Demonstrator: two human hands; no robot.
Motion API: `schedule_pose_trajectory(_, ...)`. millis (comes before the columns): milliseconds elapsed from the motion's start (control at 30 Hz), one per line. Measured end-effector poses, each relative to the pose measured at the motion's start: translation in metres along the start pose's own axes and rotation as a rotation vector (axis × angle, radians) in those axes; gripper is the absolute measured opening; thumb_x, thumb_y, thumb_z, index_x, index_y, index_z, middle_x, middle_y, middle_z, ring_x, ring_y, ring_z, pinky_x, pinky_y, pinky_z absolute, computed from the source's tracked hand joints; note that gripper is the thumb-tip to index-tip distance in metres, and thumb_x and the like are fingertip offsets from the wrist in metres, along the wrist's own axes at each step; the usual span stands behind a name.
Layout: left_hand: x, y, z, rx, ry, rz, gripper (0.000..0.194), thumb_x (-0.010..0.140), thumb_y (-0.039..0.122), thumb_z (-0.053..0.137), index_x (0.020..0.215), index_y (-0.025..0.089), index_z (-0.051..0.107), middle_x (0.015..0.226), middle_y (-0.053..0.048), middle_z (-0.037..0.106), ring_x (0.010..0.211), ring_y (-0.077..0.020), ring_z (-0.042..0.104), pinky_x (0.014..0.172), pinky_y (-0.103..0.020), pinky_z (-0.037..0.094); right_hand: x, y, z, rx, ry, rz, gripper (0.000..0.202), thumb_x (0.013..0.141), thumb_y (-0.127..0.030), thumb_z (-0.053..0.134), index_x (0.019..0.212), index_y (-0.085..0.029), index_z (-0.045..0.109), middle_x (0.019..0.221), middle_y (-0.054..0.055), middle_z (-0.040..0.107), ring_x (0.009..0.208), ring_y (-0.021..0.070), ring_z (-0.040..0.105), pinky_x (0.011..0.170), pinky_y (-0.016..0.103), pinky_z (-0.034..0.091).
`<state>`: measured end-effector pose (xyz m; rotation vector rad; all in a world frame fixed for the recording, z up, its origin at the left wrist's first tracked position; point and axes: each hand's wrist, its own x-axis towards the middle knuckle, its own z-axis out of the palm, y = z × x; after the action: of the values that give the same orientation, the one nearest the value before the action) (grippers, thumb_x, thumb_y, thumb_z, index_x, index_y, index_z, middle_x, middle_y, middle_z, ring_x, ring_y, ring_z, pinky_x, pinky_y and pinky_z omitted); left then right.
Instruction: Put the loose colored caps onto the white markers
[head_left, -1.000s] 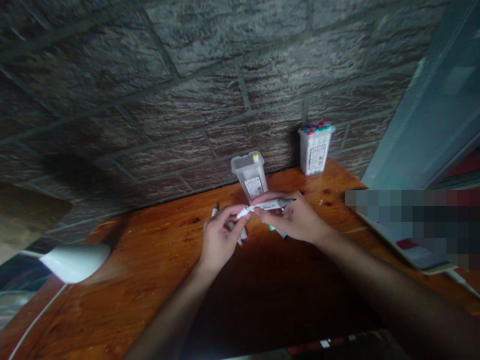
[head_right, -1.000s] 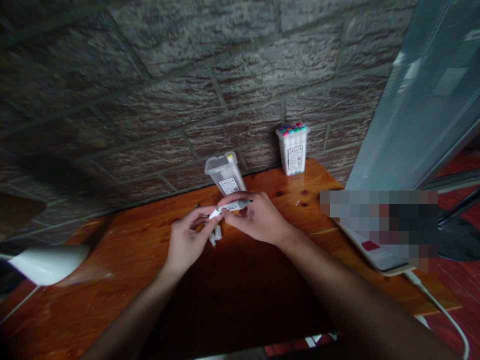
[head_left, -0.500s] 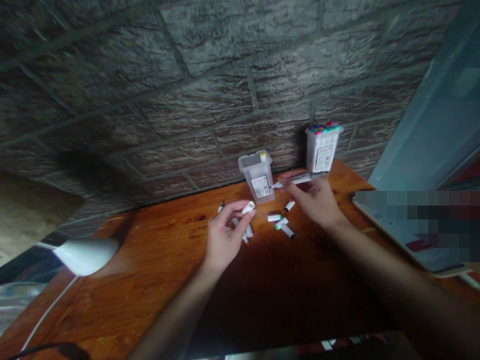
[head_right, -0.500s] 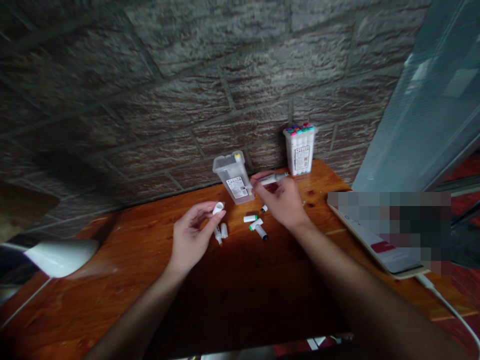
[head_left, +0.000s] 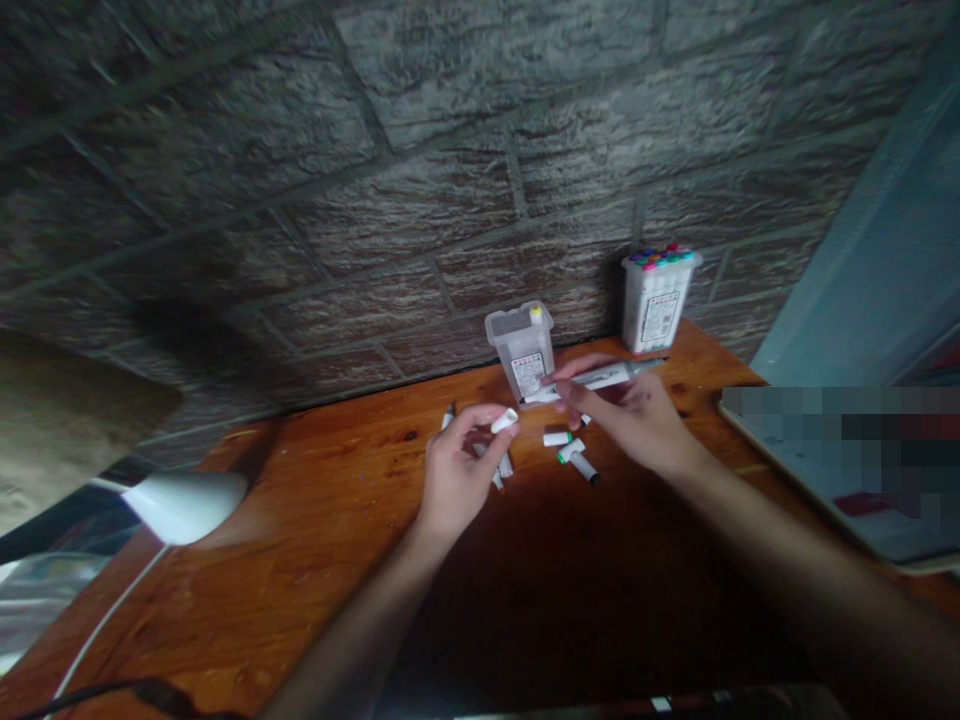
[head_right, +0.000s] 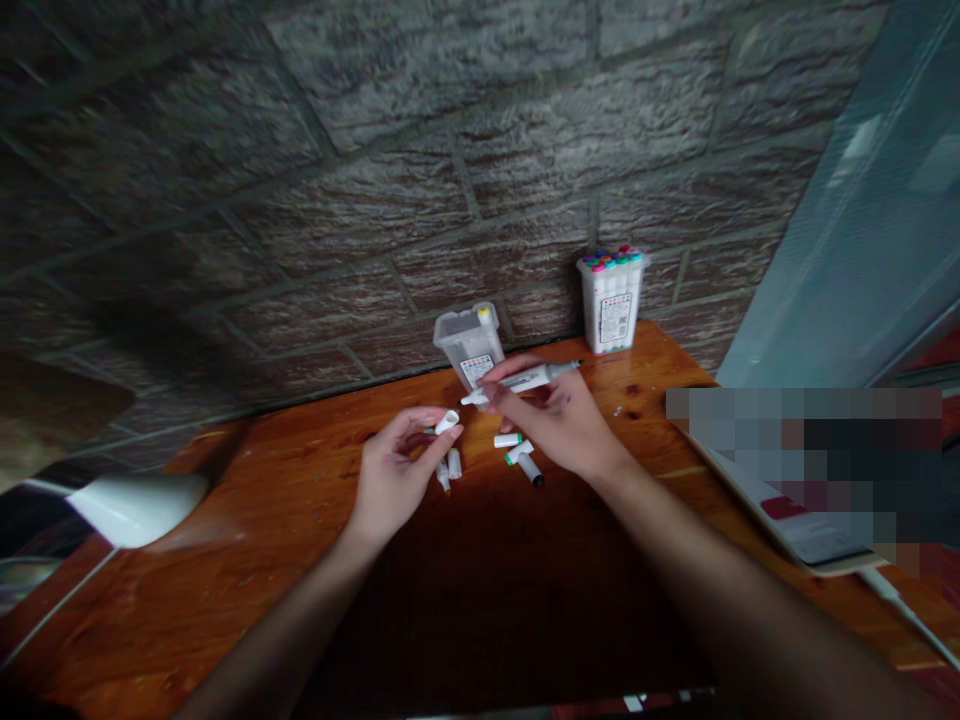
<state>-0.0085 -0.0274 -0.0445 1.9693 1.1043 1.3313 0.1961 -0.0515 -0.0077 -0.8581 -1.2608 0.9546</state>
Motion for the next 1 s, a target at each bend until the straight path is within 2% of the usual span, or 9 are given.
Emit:
schedule_pose_trajectory(200,-0.002,0.002,0.002,-0.001,-0.044,-0.03,0.018,0.086,0.032,0.07,0.1,0.02,0.068,0.099,-0.005,0.074,0.08,-0.0161,0.073,0.068,-0.026,0.061,0.0,0.004,0.002,0.034,-0.071,0.081,0.025,0.075,-0.038,0.079,0.089,-0.02,0.069,0.073,0.0,0.072,0.061,0.0138,0.068,0.053,0.025,0.057)
schedule_pose_trajectory(333,-0.001,0.0,0.0,0.018,-0.029,0.012,0.018,0.086,0.029,0.07,0.102,0.02,0.068,0.1,-0.004,0.074,0.086,-0.0157,0.072,0.077,-0.027,0.06,-0.001,0.009,0.004,0.025,-0.097,0.111,0.024,0.075,-0.037,0.08,0.088,-0.019,0.071,0.079,0.002,0.074,0.068,0.0148,0.07,0.058,0.026,0.057)
schedule_pose_trajectory(433,-0.001,-0.001,-0.001,0.026,-0.032,0.021,0.018,0.086,0.028,0.07,0.102,0.02,0.069,0.1,-0.004,0.074,0.086,-0.0158,0.072,0.077,-0.026,0.06,-0.001,0.01,0.003,0.015,-0.113,0.099,0.022,0.077,-0.036,0.078,0.089,-0.019,0.073,0.081,0.002,0.074,0.071,0.0145,0.07,0.061,0.026,0.057)
schedule_pose_trajectory(600,-0.002,0.002,-0.001,0.023,-0.077,0.012,0.017,0.087,0.029,0.069,0.102,0.02,0.069,0.096,-0.004,0.076,0.073,-0.0148,0.073,0.063,-0.023,0.06,-0.001,0.011,0.004,-0.018,-0.151,0.044,0.02,0.081,-0.037,0.074,0.092,-0.02,0.072,0.083,0.001,0.075,0.07,0.0141,0.07,0.062,0.026,0.057)
schedule_pose_trajectory(667,-0.001,0.002,-0.001,0.027,-0.082,0.012,0.017,0.087,0.029,0.069,0.102,0.02,0.07,0.096,-0.004,0.076,0.074,-0.015,0.073,0.065,-0.024,0.06,-0.002,0.012,0.005,-0.069,-0.16,-0.001,0.02,0.083,-0.038,0.072,0.093,-0.021,0.073,0.083,0.002,0.075,0.073,0.0156,0.071,0.064,0.028,0.057)
schedule_pose_trajectory(733,0.0,0.002,0.0,0.013,-0.062,0.007,0.017,0.086,0.029,0.07,0.101,0.02,0.07,0.096,-0.004,0.076,0.079,-0.0159,0.074,0.071,-0.026,0.061,-0.001,0.013,0.002,-0.192,-0.11,-0.097,0.017,0.085,-0.036,0.07,0.095,-0.022,0.073,0.089,0.003,0.076,0.08,0.0178,0.072,0.071,0.031,0.058)
schedule_pose_trajectory(833,0.001,0.003,-0.001,-0.029,-0.033,-0.001,0.019,0.084,0.029,0.072,0.101,0.019,0.072,0.095,-0.005,0.077,0.083,-0.0167,0.073,0.077,-0.028,0.061,0.004,0.015,-0.011,-0.369,0.068,-0.225,0.014,0.087,-0.03,0.067,0.096,-0.022,0.073,0.098,0.005,0.076,0.088,0.0199,0.071,0.079,0.034,0.056)
schedule_pose_trajectory(933,0.001,0.006,-0.002,-0.058,-0.033,-0.006,0.021,0.082,0.029,0.074,0.1,0.019,0.072,0.097,-0.005,0.077,0.083,-0.0167,0.073,0.075,-0.027,0.061,0.011,0.017,-0.025,-0.354,0.214,-0.183,0.018,0.086,-0.033,0.068,0.097,-0.019,0.071,0.086,0.005,0.075,0.077,0.0198,0.071,0.07,0.034,0.056)
schedule_pose_trajectory(1000,0.0,0.006,-0.002,-0.063,-0.028,0.002,0.021,0.083,0.029,0.074,0.101,0.019,0.071,0.099,-0.006,0.076,0.086,-0.0168,0.073,0.076,-0.027,0.061,0.014,0.017,-0.028,-0.299,0.262,-0.15,0.021,0.084,-0.036,0.071,0.096,-0.018,0.07,0.083,0.005,0.074,0.073,0.0187,0.07,0.068,0.033,0.056)
